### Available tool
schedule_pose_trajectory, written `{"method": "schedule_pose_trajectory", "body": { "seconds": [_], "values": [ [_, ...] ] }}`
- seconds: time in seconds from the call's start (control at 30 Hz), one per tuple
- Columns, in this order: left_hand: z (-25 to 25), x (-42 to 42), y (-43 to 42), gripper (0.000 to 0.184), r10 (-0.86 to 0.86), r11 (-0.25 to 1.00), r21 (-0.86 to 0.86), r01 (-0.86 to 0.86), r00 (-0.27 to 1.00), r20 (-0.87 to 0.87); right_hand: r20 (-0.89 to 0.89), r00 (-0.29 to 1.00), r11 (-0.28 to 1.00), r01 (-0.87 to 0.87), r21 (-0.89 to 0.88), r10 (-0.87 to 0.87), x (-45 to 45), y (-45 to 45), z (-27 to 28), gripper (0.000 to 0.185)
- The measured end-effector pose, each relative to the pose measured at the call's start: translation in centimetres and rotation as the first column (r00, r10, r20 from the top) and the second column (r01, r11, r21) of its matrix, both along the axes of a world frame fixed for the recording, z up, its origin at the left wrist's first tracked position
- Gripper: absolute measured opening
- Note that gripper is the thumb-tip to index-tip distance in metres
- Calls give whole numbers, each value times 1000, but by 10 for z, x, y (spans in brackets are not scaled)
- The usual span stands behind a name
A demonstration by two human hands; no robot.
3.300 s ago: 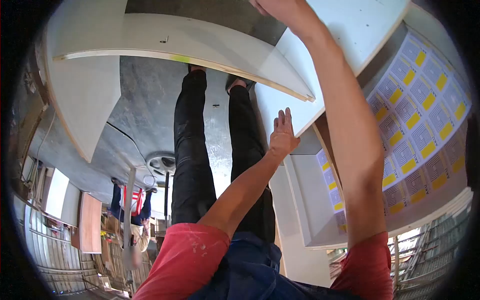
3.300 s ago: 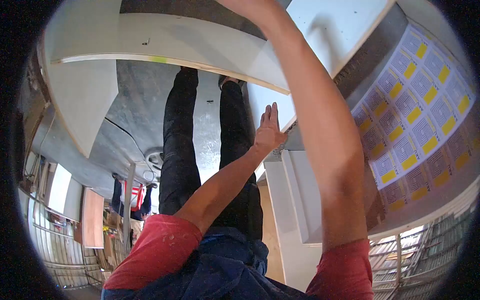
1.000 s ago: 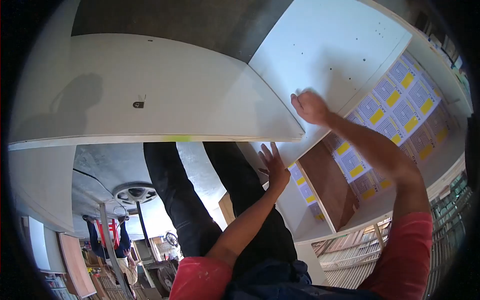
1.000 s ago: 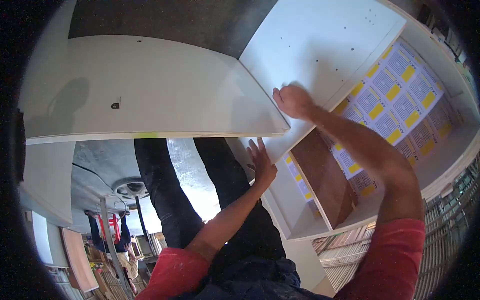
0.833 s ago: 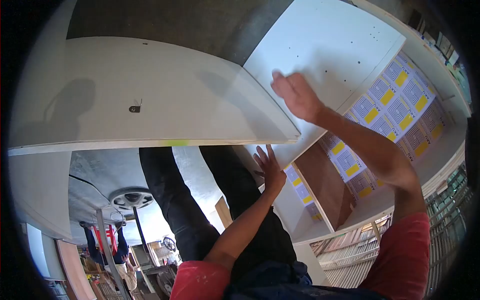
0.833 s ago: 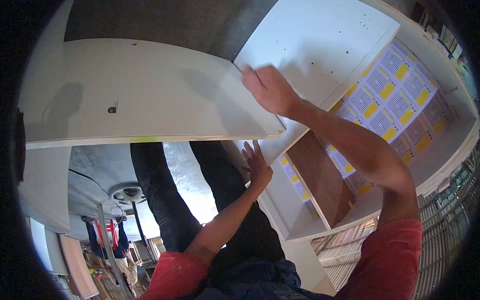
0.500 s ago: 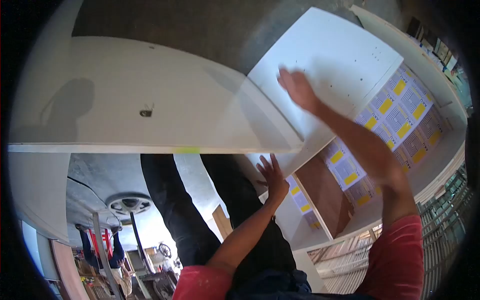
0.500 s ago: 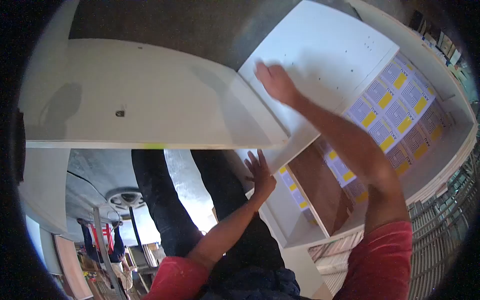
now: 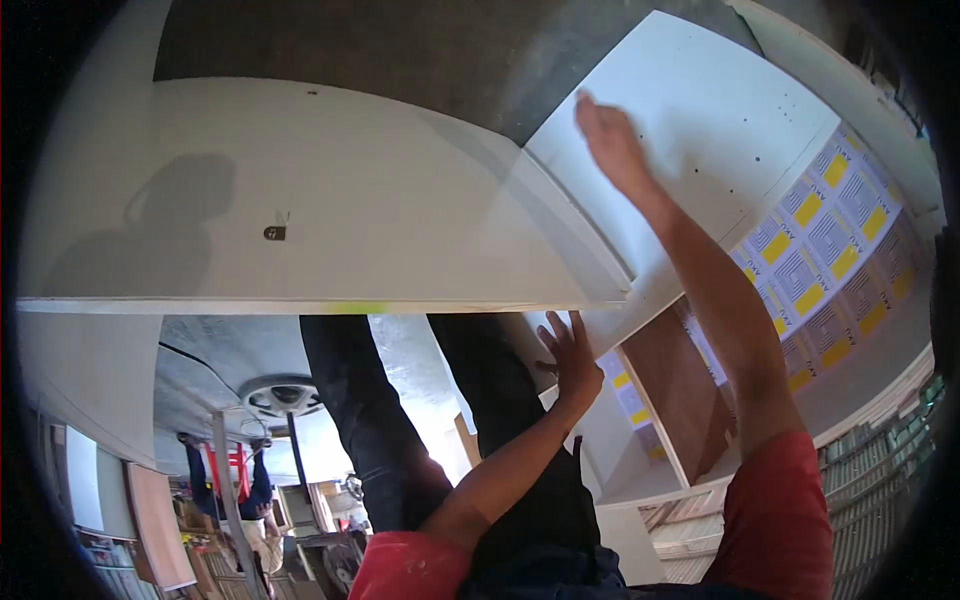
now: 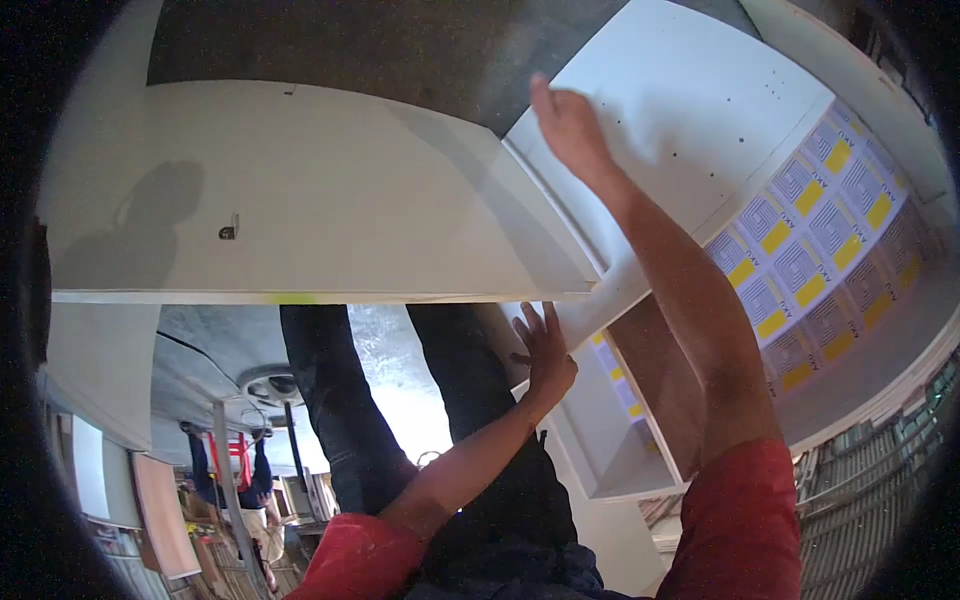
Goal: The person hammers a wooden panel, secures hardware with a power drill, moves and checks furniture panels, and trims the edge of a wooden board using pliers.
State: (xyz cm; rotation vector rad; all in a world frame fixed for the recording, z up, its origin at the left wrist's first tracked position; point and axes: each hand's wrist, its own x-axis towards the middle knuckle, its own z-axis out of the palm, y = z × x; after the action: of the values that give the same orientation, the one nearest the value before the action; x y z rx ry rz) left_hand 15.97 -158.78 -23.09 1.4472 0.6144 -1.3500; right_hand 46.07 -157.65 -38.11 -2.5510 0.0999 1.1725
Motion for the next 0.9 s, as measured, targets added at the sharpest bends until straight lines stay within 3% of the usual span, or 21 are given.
{"method": "schedule_pose_trajectory", "body": {
  "seconds": [0.07, 0.13, 0.2, 0.27, 0.33, 0.4, 0.43, 0.47, 0.5, 0.53, 0.57, 0.6, 0.63, 0.7, 0.73, 0.77, 0.8, 0.83, 0.87, 0.9],
  "values": [
    [-6, 7, 6, 109, -66, 998, -23, 65, 998, -12, 301, 952, 993, 18, 114, -52, 16, 6, 49, 44],
    [-5, 12, 14, 110, -43, 996, -75, 41, 999, -19, 656, 744, 981, -2, 193, -127, -3, -5, 107, 27],
    [-9, 0, 10, 111, -81, 992, -91, 83, 996, 28, 768, 640, 998, 63, -31, -17, -52, -34, 158, 37],
    [-14, -4, 11, 113, -28, 990, -138, 36, 997, 65, 704, 645, 905, 426, -8, -297, -127, -56, 174, 50],
    [-22, -7, 11, 113, -127, 979, -151, 140, 987, 93, 515, 554, 675, 735, 68, -655, -216, -79, 164, 57],
    [-26, -10, 11, 113, -108, 974, -190, 122, 991, 82, 345, 317, 419, 864, 279, -883, -270, -70, 147, 62],
    [-36, -25, 9, 113, -164, 972, -130, 198, 959, 233, 251, 318, 374, 902, 217, -914, -279, -72, 142, 59],
    [-39, -25, 14, 113, -198, 965, -121, 233, 948, 249, 148, 310, 331, 932, 150, -939, -287, -74, 138, 56],
    [-41, -22, 22, 111, -292, 920, -155, 361, 892, 344, 147, 276, 299, 939, 170, -950, -296, -78, 134, 56],
    [-45, -17, 35, 109, -373, 857, -174, 485, 817, 439, 93, 324, 335, 929, 155, -941, -300, -81, 124, 49],
    [-40, -4, 59, 105, -228, 905, -259, 337, 899, 373, 38, 373, 375, 915, 148, -927, -300, -82, 119, 43],
    [-34, 7, 81, 100, -328, 876, -268, 400, 903, 277, 38, 346, 347, 921, 175, -937, -296, -81, 123, 43],
    [-28, 16, 102, 95, -418, 847, -277, 453, 891, 180, 145, 417, 438, 880, 184, -897, -290, -80, 129, 39],
    [-46, -28, 161, 80, -255, 938, -84, 336, 835, 488, 293, 507, 548, 833, 74, -810, -289, -85, 132, 34],
    [-18, -6, 187, 64, -219, 973, 18, 229, 899, 380, 308, 485, 530, 844, 82, -819, -297, -95, 125, 33],
    [-21, -15, 226, 56, -220, 975, 105, 194, 882, 417, 323, 463, 515, 852, 94, -825, -304, -108, 117, 32],
    [-16, -22, 259, 52, -63, 991, 136, 8, 914, 401, 329, 436, 500, 855, 138, -837, -313, -124, 110, 30],
    [6, -12, 292, 50, -43, 983, 179, -39, 900, 433, 342, 519, 571, 818, 66, -784, -332, -149, 90, 36],
    [34, -1, 322, 48, -303, 910, 394, 126, 852, 427, 273, 531, 582, 799, 155, -802, -314, -154, 116, 37],
    [48, -16, 363, 46, -257, 905, 424, 37, 842, 474, 322, 534, 602, 781, 165, -782, -317, -165, 109, 38]
  ]
}}
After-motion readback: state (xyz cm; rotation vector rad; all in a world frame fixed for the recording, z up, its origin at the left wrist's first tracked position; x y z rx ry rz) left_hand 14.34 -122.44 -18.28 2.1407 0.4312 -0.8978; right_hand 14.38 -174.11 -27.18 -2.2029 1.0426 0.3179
